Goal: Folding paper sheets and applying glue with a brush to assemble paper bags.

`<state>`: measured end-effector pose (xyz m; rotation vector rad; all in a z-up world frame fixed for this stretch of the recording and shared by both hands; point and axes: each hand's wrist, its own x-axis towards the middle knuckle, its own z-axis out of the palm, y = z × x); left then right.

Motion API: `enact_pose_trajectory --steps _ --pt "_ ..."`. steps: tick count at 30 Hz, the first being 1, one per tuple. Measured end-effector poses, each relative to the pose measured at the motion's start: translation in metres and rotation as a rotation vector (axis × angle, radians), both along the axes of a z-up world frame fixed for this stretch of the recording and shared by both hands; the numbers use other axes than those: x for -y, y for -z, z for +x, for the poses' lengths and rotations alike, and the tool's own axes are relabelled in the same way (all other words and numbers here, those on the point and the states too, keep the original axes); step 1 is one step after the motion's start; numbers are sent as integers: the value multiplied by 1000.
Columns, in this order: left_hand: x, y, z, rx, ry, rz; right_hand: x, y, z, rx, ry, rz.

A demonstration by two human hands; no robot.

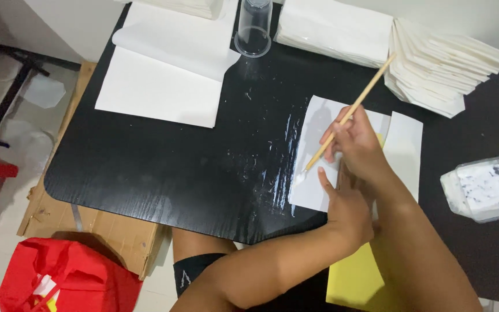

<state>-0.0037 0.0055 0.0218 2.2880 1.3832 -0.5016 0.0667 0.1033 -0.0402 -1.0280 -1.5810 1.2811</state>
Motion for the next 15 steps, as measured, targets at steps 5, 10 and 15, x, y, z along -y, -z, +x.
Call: enact_pose_trajectory --steps 5,10,15 --pt "3 11 3 26 -4 63 -21 15 17 -4 54 169" --pt "5 6 1 121 -49 25 -18 -11 16 -51 178 235" --pt "3 26 11 103 -34 21 -25 11 15 -4 76 98"
